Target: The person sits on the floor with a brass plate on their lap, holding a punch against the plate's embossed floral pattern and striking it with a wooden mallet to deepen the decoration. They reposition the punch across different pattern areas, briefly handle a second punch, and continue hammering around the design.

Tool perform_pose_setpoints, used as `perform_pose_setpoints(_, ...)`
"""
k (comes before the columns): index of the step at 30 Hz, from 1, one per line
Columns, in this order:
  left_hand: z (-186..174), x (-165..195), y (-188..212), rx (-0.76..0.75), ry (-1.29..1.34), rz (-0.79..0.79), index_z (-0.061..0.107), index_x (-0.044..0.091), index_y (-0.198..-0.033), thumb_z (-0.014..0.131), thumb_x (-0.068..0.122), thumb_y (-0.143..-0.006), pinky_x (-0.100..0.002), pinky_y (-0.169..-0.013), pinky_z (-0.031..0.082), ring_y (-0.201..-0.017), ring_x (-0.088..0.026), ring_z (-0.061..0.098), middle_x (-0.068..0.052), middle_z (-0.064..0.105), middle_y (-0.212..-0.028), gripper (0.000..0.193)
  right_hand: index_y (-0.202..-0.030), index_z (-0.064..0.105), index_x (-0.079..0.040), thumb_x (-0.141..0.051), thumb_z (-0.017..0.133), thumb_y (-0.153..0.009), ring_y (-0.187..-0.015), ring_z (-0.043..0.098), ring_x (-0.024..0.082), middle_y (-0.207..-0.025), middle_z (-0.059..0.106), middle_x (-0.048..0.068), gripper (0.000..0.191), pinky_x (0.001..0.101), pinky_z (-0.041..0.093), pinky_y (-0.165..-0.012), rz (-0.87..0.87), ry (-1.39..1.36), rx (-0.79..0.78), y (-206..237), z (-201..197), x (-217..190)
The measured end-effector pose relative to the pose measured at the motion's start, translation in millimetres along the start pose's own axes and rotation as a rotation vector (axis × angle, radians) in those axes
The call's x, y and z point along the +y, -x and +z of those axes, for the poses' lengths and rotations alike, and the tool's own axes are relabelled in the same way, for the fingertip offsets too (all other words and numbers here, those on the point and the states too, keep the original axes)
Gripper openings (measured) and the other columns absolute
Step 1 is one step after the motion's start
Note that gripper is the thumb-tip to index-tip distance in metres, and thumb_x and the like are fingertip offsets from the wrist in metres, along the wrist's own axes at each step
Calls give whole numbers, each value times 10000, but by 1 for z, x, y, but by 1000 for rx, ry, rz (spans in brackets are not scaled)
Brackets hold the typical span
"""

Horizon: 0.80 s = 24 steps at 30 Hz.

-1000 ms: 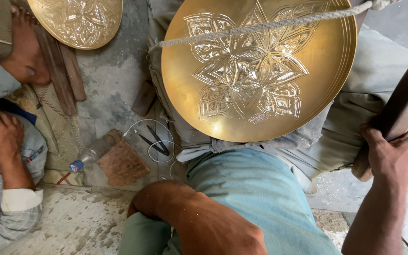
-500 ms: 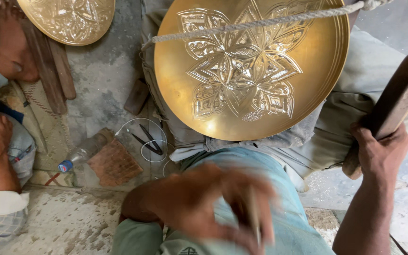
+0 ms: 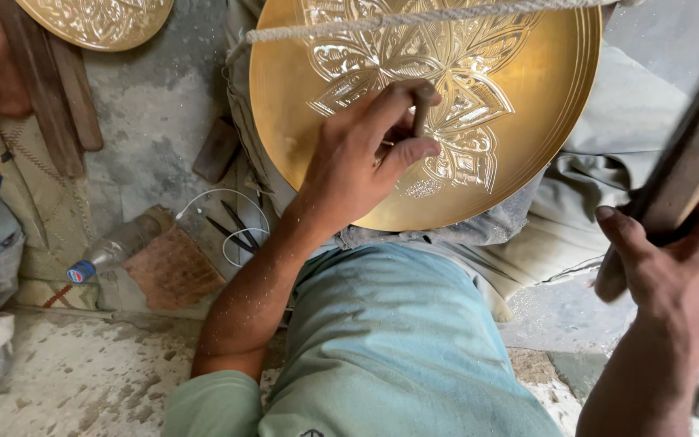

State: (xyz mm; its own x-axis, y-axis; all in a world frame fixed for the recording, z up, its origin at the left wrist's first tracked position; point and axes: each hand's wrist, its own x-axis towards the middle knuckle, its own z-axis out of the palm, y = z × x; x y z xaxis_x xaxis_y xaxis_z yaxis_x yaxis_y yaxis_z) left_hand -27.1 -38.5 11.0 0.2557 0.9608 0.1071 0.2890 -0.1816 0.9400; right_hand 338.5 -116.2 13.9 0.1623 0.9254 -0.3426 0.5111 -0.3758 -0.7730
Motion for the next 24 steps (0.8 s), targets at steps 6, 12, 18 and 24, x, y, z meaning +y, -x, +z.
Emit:
perform_pose_setpoints(6, 5, -16, -6, -52, -84, 30, 589, 90, -1290, 809, 302, -972, -358, -727, 586, -841, -206, 747, -72, 689, -949, 441, -1187, 593, -21, -141, 771, -1040, -915, 691, 197, -1066, 702, 135, 261, 324, 599, -873, -172, -253, -165, 0, -25, 34)
perform_pose_setpoints(12, 5, -17, -12, -81, -116, 102, 571, 92, -1269, 781, 288, -969, -414, -736, 528, -869, -282, 713, -84, 670, -972, 415, -1285, 590, 19, -208, 640, -1145, -888, 647, 265, -1066, 679, 202, 271, 377, 541, -784, -75, 523, -142, -31, -48, 64)
perform_pose_setpoints(18, 7, -14, -14, -113, -107, 62, 553, 82, -1197, 778, 253, -968, -429, -723, 503, -851, -272, 716, -88, 647, -939, 363, -1323, 560, 42, -163, 635, -1145, -962, 649, 303, -1129, 658, 231, 282, 407, 547, -813, -413, 748, -124, -66, -48, 24)
perform_pose_setpoints(24, 20, -11, -8, -29, -195, 92, 605, 110, -1218, 741, 185, -967, -421, -711, 535, -854, -270, 723, -66, 680, -940, 295, -1309, 589, 28, -123, 691, -1029, -969, 651, 293, -1110, 652, 213, 334, 396, 553, -799, -625, 885, -100, -63, -16, -84)
